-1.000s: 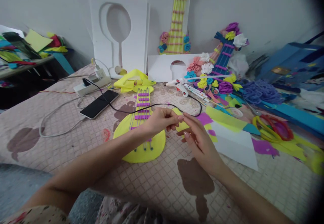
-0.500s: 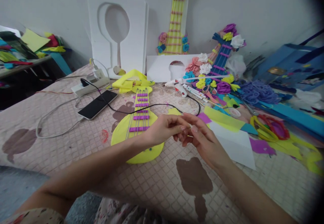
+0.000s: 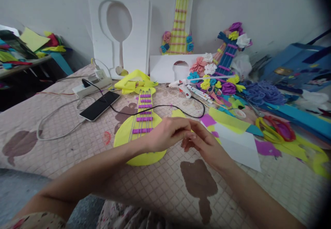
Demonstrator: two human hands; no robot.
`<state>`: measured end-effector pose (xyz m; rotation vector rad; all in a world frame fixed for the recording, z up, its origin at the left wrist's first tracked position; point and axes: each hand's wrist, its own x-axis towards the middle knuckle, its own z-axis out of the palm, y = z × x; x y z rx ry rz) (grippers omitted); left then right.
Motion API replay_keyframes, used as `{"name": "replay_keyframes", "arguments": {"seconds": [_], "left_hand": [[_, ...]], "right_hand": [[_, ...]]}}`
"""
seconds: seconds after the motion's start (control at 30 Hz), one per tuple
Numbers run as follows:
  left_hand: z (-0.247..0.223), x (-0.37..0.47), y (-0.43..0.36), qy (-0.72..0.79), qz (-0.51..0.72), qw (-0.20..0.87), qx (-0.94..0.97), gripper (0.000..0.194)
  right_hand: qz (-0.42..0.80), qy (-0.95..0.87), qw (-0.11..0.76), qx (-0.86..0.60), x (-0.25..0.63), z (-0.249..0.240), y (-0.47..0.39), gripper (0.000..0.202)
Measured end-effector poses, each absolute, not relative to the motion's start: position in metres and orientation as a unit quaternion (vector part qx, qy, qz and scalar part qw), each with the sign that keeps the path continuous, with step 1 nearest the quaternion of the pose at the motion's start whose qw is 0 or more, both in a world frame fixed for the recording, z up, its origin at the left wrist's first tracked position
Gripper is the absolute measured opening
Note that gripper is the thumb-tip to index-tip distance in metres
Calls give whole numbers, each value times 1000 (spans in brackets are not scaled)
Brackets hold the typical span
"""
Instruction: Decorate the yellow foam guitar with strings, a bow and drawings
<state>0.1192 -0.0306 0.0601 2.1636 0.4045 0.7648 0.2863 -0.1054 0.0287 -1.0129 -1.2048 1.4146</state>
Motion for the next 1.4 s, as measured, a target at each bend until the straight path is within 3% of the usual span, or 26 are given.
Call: {"name": "replay_keyframes", "arguments": {"seconds": [0.27, 0.4, 0.53, 0.63, 0.83, 0.93, 1.03, 1.23, 1.4], "left_hand": [[53, 123, -31, 275, 301, 502, 763, 36], [47, 126, -37, 236, 300, 587, 714, 21], [47, 127, -40, 166, 262, 672, 673, 20], [52, 124, -40, 199, 276, 602, 722, 19], [53, 119, -42, 186, 300, 321, 879, 24], [49, 120, -43, 206, 323, 267, 884, 22], [51, 120, -39, 267, 356, 294, 846, 16], [55, 120, -33, 258, 295, 506, 768, 19], [53, 119, -37, 266, 286, 433, 813, 18]], "right_hand": [[633, -457, 498, -377, 283, 29, -107, 31], [627, -443, 506, -392, 282, 25, -107, 30], [621, -428, 517, -405, 279, 26, -108, 34], [627, -434, 504, -406, 278, 23, -109, 37], [653, -431, 476, -401, 274, 15, -112, 43], [666, -423, 470, -395, 272, 15, -112, 44], [678, -420, 468, -380, 271, 16, -111, 40], [675, -402, 483, -386, 271, 14, -110, 37], [668, -396, 488, -398, 272, 10, -111, 38]]}}
